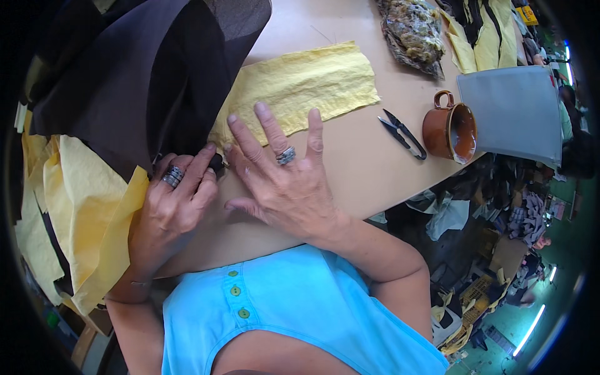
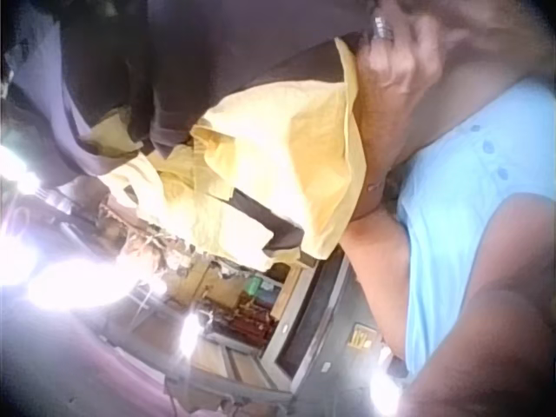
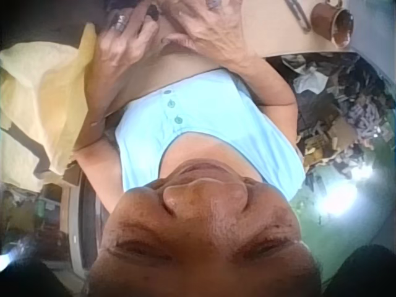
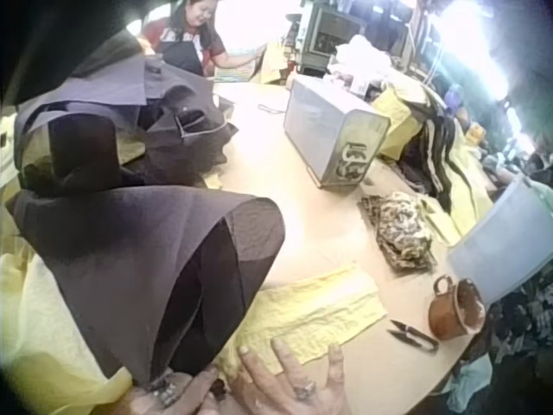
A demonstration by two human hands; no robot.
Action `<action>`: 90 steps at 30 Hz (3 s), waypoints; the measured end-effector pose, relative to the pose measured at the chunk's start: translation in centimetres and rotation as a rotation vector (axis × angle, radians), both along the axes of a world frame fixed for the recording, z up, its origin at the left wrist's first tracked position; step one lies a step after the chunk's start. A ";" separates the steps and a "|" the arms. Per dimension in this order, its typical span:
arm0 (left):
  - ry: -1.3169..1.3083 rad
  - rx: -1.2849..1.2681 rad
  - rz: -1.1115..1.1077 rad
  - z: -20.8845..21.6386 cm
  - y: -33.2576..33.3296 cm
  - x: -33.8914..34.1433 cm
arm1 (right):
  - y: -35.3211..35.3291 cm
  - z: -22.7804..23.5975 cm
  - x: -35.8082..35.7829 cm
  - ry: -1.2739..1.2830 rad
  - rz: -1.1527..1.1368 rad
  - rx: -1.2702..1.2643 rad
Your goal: The person aligns and pins together pieces of yellow and dark fabric on a workspace, using a small pair of snips to trim thread ends.
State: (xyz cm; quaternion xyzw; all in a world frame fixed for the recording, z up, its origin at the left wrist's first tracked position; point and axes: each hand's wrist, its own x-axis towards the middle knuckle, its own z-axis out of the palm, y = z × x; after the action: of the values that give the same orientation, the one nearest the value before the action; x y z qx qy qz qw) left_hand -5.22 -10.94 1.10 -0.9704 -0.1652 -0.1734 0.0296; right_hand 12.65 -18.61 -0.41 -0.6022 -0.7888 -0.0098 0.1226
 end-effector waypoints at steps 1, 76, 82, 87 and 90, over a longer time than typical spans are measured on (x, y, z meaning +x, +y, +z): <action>0.004 0.003 -0.003 0.0 0.1 0.0 | 0.1 -0.1 0.1 -0.009 0.027 0.008; 0.344 0.478 0.328 10.2 10.1 -11.4 | 3.1 7.6 10.2 0.886 -0.253 0.278; 0.341 0.437 0.373 9.3 10.9 -11.9 | 3.5 4.1 12.1 0.494 -0.275 0.137; 0.386 0.412 0.444 9.4 10.8 -12.1 | 7.4 0.0 12.0 0.088 -0.137 0.290; 0.374 0.323 0.493 9.5 10.6 -12.1 | 8.1 1.2 11.8 0.216 -0.098 0.036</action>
State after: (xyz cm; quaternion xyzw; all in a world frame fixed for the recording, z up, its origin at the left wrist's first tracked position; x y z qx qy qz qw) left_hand -17.31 -0.30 10.65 -0.8991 -0.3566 -0.0041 0.2538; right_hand 24.47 -10.49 0.84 -0.6354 -0.7403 0.0348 0.2169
